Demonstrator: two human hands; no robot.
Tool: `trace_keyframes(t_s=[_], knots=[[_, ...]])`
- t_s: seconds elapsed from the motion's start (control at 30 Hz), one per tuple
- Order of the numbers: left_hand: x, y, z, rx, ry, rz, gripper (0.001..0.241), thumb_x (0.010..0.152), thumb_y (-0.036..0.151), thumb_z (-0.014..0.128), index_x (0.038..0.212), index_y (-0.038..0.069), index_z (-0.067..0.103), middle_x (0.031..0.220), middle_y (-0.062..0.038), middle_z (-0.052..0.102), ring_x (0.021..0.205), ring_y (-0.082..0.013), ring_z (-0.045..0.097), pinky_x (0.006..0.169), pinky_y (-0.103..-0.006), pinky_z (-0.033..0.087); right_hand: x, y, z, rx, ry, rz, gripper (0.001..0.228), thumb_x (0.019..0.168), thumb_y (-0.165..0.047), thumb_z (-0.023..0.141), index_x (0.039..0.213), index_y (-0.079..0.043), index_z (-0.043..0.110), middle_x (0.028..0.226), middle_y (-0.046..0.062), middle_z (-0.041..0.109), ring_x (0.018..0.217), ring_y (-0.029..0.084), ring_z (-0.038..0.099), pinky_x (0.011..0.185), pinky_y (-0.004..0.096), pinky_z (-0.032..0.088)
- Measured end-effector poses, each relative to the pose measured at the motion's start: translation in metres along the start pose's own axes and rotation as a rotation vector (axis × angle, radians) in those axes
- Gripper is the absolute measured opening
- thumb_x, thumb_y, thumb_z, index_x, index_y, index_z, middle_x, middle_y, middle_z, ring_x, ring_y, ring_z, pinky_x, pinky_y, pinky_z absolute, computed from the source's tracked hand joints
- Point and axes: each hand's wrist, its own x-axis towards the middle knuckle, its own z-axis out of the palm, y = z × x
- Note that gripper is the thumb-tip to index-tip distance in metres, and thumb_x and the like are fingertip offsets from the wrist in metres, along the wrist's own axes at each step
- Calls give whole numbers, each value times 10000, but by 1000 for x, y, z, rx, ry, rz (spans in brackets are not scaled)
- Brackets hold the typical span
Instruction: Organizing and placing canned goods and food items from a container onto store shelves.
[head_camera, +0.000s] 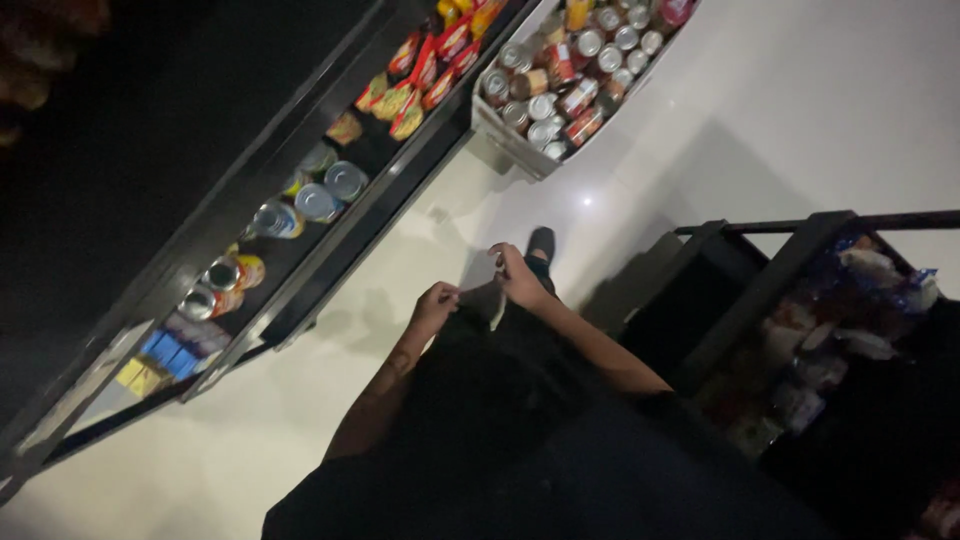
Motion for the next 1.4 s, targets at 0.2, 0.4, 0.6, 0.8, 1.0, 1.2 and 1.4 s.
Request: trace_keyframes(t_s=[0.2, 0.4, 0.6, 0.8, 1.0, 1.2, 1.4], knots=[[57, -3, 10, -8, 49, 74, 201, 956, 145, 637, 1133, 57, 674, 1046, -51, 700, 939, -151, 679, 797, -315, 572, 19, 34, -98, 46, -7, -1, 536, 812, 89, 604, 1307, -87, 498, 1062, 118, 494, 962, 238, 546, 841, 367, 489], [149, 64, 66, 125, 116, -78, 209, 1035, 240, 651, 1144, 62, 650, 1050, -58, 704, 946, -164, 677, 806, -316, 541, 30, 66, -223, 172, 270, 182, 370, 879, 73, 566, 1215, -81, 554, 987, 82, 535, 789, 174, 568, 691, 302, 514], [208, 133, 124, -1, 96, -45, 212, 985, 183, 594, 1162, 84, 655, 971, -65, 692, 833, -177, 709, 735, -342, 549, 56, 71, -286, 270, 292, 311, 211, 949, 25, 508, 1117, -72, 593, 871, 36, 540, 705, 138, 554, 635, 292, 498], [240, 160, 123, 44, 54, 34, 139, 999, 138, 630, 1112, 66, 668, 955, -80, 707, 869, -200, 690, 791, -331, 580, 113, 103, -307, 259, 220, 201, 183, 936, 12, 526, 1082, -59, 609, 892, 31, 561, 755, 137, 568, 675, 287, 515], [290, 202, 110, 320, 59, 227, 134, 955, 101, 667, 1076, 43, 662, 1040, -93, 730, 963, -240, 705, 841, -364, 555, 164, 111, -347, 50, 397, 43, 255, 866, 75, 517, 1065, -37, 631, 890, 80, 598, 783, 163, 611, 725, 326, 522], [349, 269, 141, 270, -46, 301, 161, 968, 132, 642, 1104, 47, 622, 1035, -118, 690, 974, -243, 697, 861, -370, 577, 203, 129, -420, 64, 573, 228, 216, 888, 80, 547, 1062, -29, 613, 834, 94, 591, 767, 188, 594, 712, 330, 510], [410, 291, 201, 481, 24, 405, 263, 866, 232, 752, 992, 28, 644, 995, -169, 673, 938, -350, 659, 795, -454, 527, 267, 208, -482, -101, 473, 126, 286, 835, 53, 599, 1105, -39, 595, 946, 116, 575, 822, 229, 611, 738, 357, 524]])
